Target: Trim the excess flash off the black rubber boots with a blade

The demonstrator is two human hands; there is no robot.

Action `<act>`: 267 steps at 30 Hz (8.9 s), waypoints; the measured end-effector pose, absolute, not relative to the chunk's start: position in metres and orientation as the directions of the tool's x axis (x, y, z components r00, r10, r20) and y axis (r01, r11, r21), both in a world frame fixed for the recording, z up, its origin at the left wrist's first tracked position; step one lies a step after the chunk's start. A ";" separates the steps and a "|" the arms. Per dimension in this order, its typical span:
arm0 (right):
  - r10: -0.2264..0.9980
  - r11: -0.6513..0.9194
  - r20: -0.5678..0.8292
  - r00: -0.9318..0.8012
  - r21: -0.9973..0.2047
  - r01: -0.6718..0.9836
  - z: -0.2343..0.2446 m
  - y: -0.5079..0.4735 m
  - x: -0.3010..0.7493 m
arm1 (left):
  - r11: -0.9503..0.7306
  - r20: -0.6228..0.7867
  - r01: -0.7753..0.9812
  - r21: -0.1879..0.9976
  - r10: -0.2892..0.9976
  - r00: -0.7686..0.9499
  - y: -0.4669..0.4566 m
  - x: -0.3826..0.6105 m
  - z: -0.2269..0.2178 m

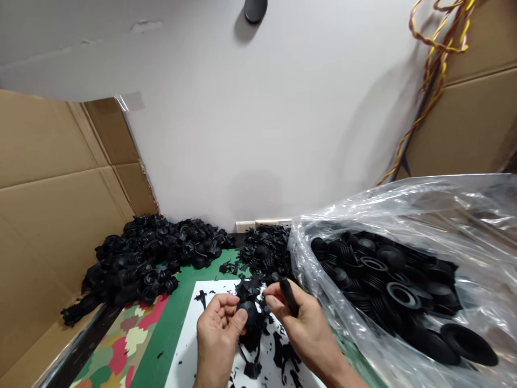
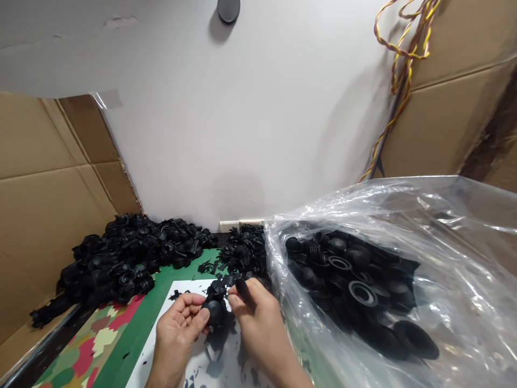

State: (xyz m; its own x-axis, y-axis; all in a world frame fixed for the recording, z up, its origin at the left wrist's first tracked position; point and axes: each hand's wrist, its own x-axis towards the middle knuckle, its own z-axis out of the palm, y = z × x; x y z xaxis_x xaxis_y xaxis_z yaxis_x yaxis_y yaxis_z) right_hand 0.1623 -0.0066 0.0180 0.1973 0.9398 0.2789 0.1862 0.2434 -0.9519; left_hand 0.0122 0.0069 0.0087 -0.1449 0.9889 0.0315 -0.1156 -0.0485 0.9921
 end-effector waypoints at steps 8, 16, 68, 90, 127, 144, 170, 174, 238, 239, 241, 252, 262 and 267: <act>0.929 0.260 0.245 0.278 -0.965 -0.016 0.023 -0.012 0.168 | -0.015 -0.017 -0.153 0.988 0.979 -0.204 0.004 0.016 0.016; 0.917 0.279 0.294 0.269 -0.956 0.093 0.014 -0.013 0.165 | -0.030 0.006 -0.132 0.991 0.985 -0.174 0.007 0.012 0.005; 0.795 0.393 0.511 0.327 -0.845 0.363 -0.002 -0.001 0.174 | 0.051 -0.094 -0.199 0.979 0.973 -0.209 0.004 0.016 0.015; 0.920 0.381 0.386 0.067 -0.921 0.077 0.012 -0.006 0.151 | -0.100 0.098 0.007 0.995 0.987 0.127 0.001 0.007 0.021; 0.860 0.344 0.462 0.217 -0.838 0.424 -0.004 0.001 0.132 | -0.463 0.439 0.408 0.787 0.885 0.157 -0.005 0.012 0.011; 0.823 0.255 0.409 0.395 -0.887 0.386 0.006 0.019 0.174 | -0.388 0.388 0.021 0.922 0.922 -0.006 -0.005 0.027 0.018; 0.923 0.185 0.273 0.271 -0.932 0.312 -0.006 0.012 0.165 | 0.333 -0.332 -0.475 0.814 0.939 0.090 0.018 0.003 0.015; 0.930 0.263 0.312 0.194 -0.934 0.243 -0.001 0.006 0.161 | 0.344 -0.359 -0.453 0.823 0.932 0.056 0.017 0.005 0.012; 0.846 0.294 0.382 0.371 -0.916 0.274 0.000 0.018 0.170 | 0.293 -0.225 -0.460 0.838 0.954 0.198 0.015 0.008 0.036; 0.842 0.312 0.397 0.365 -0.911 0.270 0.000 0.017 0.169 | 0.290 -0.224 -0.477 0.830 0.956 0.190 0.016 0.007 0.033; 0.829 0.337 0.420 0.369 -0.902 0.270 0.000 0.014 0.167 | 0.292 -0.230 -0.502 0.814 0.956 0.182 0.017 0.005 0.027; 0.921 0.337 0.358 0.152 -0.930 0.149 -0.001 -0.006 0.146 | 0.337 -0.264 -0.541 0.771 0.941 0.210 0.017 0.005 0.014; 0.995 0.062 0.089 -0.034 -0.877 -0.476 -0.009 -0.008 0.122 | 0.193 -0.148 -0.307 0.932 0.975 0.165 0.010 0.010 0.016; 0.997 -0.017 0.020 -0.070 -0.871 -0.491 -0.004 -0.007 0.127 | 0.091 -0.074 -0.188 0.978 0.993 0.095 0.006 0.012 0.017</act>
State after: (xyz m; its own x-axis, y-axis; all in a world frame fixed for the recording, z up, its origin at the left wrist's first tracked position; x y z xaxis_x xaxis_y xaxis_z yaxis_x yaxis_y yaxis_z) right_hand 0.1272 -0.0068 -0.0040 -0.0704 0.9973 0.0202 -0.4912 -0.0171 -0.8709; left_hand 0.0115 0.0060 0.0170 0.0952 0.9927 -0.0737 -0.1881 0.0906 0.9780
